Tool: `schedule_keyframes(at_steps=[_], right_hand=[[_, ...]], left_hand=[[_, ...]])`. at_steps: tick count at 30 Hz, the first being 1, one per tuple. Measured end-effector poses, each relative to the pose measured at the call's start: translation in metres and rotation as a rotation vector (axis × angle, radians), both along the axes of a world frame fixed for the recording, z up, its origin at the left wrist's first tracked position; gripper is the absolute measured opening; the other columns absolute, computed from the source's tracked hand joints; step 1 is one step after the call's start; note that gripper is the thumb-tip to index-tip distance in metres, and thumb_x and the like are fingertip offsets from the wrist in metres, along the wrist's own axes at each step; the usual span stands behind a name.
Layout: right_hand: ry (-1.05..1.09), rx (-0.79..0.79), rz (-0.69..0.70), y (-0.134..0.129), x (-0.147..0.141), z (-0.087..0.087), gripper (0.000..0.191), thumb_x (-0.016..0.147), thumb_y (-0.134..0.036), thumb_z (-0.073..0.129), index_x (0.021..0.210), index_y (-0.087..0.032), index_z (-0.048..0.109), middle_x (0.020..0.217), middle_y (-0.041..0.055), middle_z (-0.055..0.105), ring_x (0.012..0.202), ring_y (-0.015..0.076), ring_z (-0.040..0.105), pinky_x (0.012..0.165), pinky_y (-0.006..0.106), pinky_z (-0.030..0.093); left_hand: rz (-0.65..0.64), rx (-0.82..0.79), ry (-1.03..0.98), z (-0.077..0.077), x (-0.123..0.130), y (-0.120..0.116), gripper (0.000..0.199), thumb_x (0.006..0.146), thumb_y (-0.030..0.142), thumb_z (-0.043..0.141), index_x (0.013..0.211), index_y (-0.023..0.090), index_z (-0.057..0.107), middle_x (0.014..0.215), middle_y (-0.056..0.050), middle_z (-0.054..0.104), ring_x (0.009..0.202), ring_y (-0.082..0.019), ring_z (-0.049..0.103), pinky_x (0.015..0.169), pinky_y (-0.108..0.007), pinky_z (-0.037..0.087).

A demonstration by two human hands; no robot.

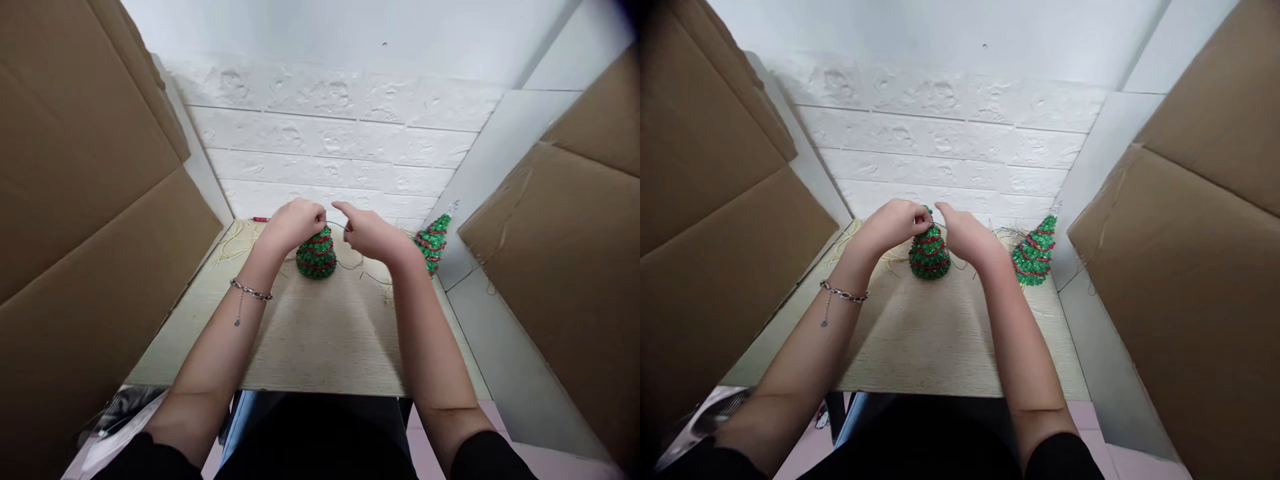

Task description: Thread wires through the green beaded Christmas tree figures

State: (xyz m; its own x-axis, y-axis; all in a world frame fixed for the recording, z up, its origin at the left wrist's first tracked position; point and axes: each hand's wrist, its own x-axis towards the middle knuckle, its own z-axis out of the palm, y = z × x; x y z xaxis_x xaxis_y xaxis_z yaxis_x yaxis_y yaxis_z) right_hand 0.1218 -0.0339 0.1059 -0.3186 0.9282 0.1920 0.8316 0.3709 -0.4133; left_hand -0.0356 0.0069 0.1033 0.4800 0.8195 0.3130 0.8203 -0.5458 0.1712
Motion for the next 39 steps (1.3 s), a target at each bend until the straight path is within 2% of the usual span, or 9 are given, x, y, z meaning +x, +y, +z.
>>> schedule_keyframes(at_steps=[4, 8, 14, 18, 24, 27, 31, 35, 39], right_hand=[[-0.056, -0.03, -0.096, -0.02, 0.017, 0.018, 0.049, 0.075, -0.006, 0.04, 0.121, -0.017, 0.05, 0.089, 0.008, 0.064, 0.083, 0.0181, 0.056, 0.073, 0.028, 0.042], [-0.009, 0.013, -0.181, -0.032, 0.029, 0.028, 0.033, 0.077, -0.014, 0.044, 0.106, -0.019, 0.059, 0.088, 0.0074, 0.064, 0.078, 0.0181, 0.057, 0.066, 0.028, 0.043], [0.064, 0.172, -0.19, -0.031, 0.024, 0.029, 0.026, 0.079, -0.013, 0.044, 0.091, -0.018, 0.066, 0.081, 0.0058, 0.064, 0.074, 0.0172, 0.058, 0.068, 0.031, 0.043], [0.044, 0.258, -0.155, -0.024, 0.015, 0.024, 0.025, 0.078, -0.011, 0.046, 0.085, -0.017, 0.069, 0.08, 0.0056, 0.065, 0.074, 0.0185, 0.058, 0.071, 0.034, 0.043], [-0.01, 0.348, -0.041, -0.022, 0.003, 0.021, 0.029, 0.079, -0.009, 0.04, 0.08, -0.017, 0.067, 0.079, 0.0051, 0.065, 0.076, 0.0177, 0.057, 0.069, 0.031, 0.04], [-0.007, 0.365, -0.03, -0.024, -0.001, 0.019, 0.029, 0.08, -0.009, 0.037, 0.09, -0.018, 0.063, 0.081, 0.0055, 0.064, 0.072, 0.0154, 0.054, 0.064, 0.027, 0.037], [-0.003, 0.302, -0.053, -0.026, 0.002, 0.015, 0.029, 0.079, -0.011, 0.044, 0.106, -0.016, 0.054, 0.086, 0.0064, 0.061, 0.073, 0.0154, 0.053, 0.06, 0.026, 0.036], [-0.013, 0.224, -0.092, -0.033, 0.014, 0.019, 0.026, 0.078, -0.014, 0.048, 0.102, -0.018, 0.056, 0.081, 0.0055, 0.06, 0.079, 0.0186, 0.054, 0.065, 0.029, 0.039], [0.002, 0.162, -0.185, -0.049, 0.028, 0.032, 0.021, 0.079, -0.019, 0.048, 0.095, -0.019, 0.06, 0.078, 0.0052, 0.06, 0.075, 0.0183, 0.054, 0.065, 0.031, 0.039]], left_hand=[[-0.009, -0.007, -0.02, -0.001, -0.003, 0.002, 0.021, 0.069, 0.018, 0.044, 0.072, 0.017, 0.065, 0.071, -0.005, 0.062, 0.061, -0.013, 0.05, 0.056, -0.028, 0.033], [0.0, -0.018, -0.024, -0.001, -0.001, 0.003, 0.02, 0.072, 0.02, 0.046, 0.074, 0.017, 0.066, 0.074, -0.005, 0.063, 0.064, -0.013, 0.051, 0.059, -0.027, 0.035], [-0.002, -0.041, -0.033, 0.002, 0.002, -0.002, 0.022, 0.075, 0.023, 0.049, 0.084, 0.017, 0.068, 0.079, -0.005, 0.065, 0.073, -0.015, 0.054, 0.07, -0.028, 0.039], [-0.097, -0.044, -0.104, 0.006, 0.001, -0.007, 0.026, 0.079, 0.025, 0.047, 0.097, 0.018, 0.065, 0.085, -0.004, 0.065, 0.079, -0.014, 0.055, 0.073, -0.027, 0.038], [-0.194, 0.039, -0.086, 0.012, 0.008, -0.014, 0.025, 0.082, 0.025, 0.045, 0.07, 0.015, 0.065, 0.065, -0.004, 0.061, 0.065, -0.013, 0.052, 0.065, -0.027, 0.036], [-0.189, 0.069, -0.112, 0.013, 0.009, -0.015, 0.026, 0.081, 0.025, 0.046, 0.064, 0.015, 0.063, 0.059, -0.003, 0.057, 0.062, -0.012, 0.05, 0.063, -0.028, 0.035], [-0.163, 0.075, -0.126, 0.01, 0.006, -0.009, 0.027, 0.081, 0.025, 0.045, 0.062, 0.015, 0.062, 0.057, -0.003, 0.057, 0.06, -0.012, 0.049, 0.064, -0.029, 0.035], [-0.135, 0.047, -0.118, 0.003, 0.003, 0.003, 0.025, 0.081, 0.025, 0.046, 0.065, 0.014, 0.062, 0.062, -0.004, 0.058, 0.062, -0.012, 0.049, 0.066, -0.029, 0.035], [-0.089, 0.005, -0.079, -0.001, 0.004, 0.007, 0.025, 0.081, 0.025, 0.046, 0.064, 0.014, 0.061, 0.06, -0.004, 0.056, 0.061, -0.012, 0.048, 0.066, -0.028, 0.035]])
